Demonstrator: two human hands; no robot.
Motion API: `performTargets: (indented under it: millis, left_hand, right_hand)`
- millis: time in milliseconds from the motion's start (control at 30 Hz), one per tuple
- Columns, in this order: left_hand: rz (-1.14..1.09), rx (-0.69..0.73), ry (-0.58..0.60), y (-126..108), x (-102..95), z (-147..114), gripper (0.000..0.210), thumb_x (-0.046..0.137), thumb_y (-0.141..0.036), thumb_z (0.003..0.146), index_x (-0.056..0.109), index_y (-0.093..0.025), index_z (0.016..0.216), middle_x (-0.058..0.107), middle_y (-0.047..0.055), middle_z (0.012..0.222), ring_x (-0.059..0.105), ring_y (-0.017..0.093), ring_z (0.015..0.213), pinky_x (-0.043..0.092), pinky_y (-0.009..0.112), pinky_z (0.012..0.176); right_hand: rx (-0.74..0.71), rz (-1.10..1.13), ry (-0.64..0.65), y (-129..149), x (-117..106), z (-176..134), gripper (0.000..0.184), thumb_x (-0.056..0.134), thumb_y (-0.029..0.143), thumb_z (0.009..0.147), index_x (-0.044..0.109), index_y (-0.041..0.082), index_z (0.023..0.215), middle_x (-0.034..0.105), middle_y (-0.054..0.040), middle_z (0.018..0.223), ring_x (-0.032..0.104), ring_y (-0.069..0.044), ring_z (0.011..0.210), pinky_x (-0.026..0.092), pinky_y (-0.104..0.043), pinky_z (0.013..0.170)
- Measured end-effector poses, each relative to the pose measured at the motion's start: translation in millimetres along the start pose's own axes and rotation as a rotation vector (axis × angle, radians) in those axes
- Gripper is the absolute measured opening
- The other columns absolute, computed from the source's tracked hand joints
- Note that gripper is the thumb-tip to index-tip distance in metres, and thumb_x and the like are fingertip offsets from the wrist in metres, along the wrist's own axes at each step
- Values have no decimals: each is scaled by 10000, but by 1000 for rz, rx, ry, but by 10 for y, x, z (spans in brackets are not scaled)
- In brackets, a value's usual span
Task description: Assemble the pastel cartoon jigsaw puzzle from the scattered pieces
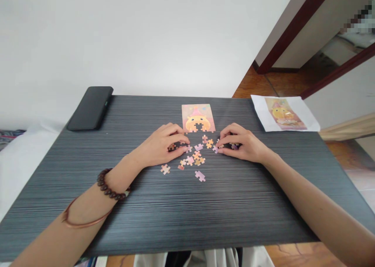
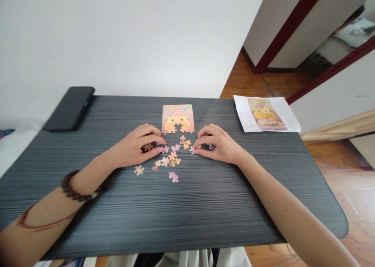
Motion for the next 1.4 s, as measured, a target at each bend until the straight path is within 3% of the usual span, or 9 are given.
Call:
performTargets:
  millis: [200,467,700,867,1100,1233,1400]
  left_hand:
    - [11,17,2,-9,-3,2,190,554,-310,979,705,-209,1033,637,83,1077,593,207,1018,475,370,938]
    - [13,33,-7,-6,1,2,190,563,-307,975,711,-200,1027,633,85,1061,594,213,1004,474,371,925]
    - [7,13,10,-2,1,3,191,563,-305,974,714,-203,1033,630,82,1066,590,211,1014,472,363,937]
    - [14,40,-12,-3,12,1,179,573,-282,972,716,-193,1033,627,80,1068,590,212,1021,470,363,932]
    - [17,64,-24,-33,-10,-4,169,578,-251,967,724,-187,1021,624,81,1052,590,209,997,473,363,914]
    - [29,85,-21,-56,-16,-7,175,573,-229,966,739,-210,1020,617,75,1056,587,198,959,473,363,891]
    - [-21,152,-63,-166,-59,3,179,600,-221,953,752,-225,1047,603,70,1021,575,192,968,491,351,891]
  right_hand:
    - [7,-12,2,-16,2,-9,144,660,300,928,751,268,1035,659,-67,993,628,-215,954,529,-390,846]
    - [3,-45,-7,17,6,0,186,734,392,870,695,223,938,603,-87,1046,615,-230,980,532,-401,865]
    - [27,-113,-15,55,23,22,127,674,341,912,672,214,918,627,-83,1019,622,-226,952,509,-396,861]
    - [15,-174,-21,92,41,39,203,712,398,882,660,204,908,652,-82,1019,626,-234,949,491,-402,866]
    - [4,-138,-30,113,43,44,90,672,287,897,677,217,954,657,-67,1006,629,-215,938,486,-380,867]
    - [-1,-73,-6,38,-61,5,164,686,294,881,676,219,1027,646,-79,1055,618,-235,1004,470,-397,920]
    - [55,-17,32,-201,-203,-73,156,609,163,845,681,217,973,667,-68,986,617,-245,958,455,-398,876]
Point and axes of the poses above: each hand's wrist, its own z-axis towards the middle knuckle, its own x-axis out of the palm, y = z × x, the point moved 7 cm from there along z, towards the middle knuckle
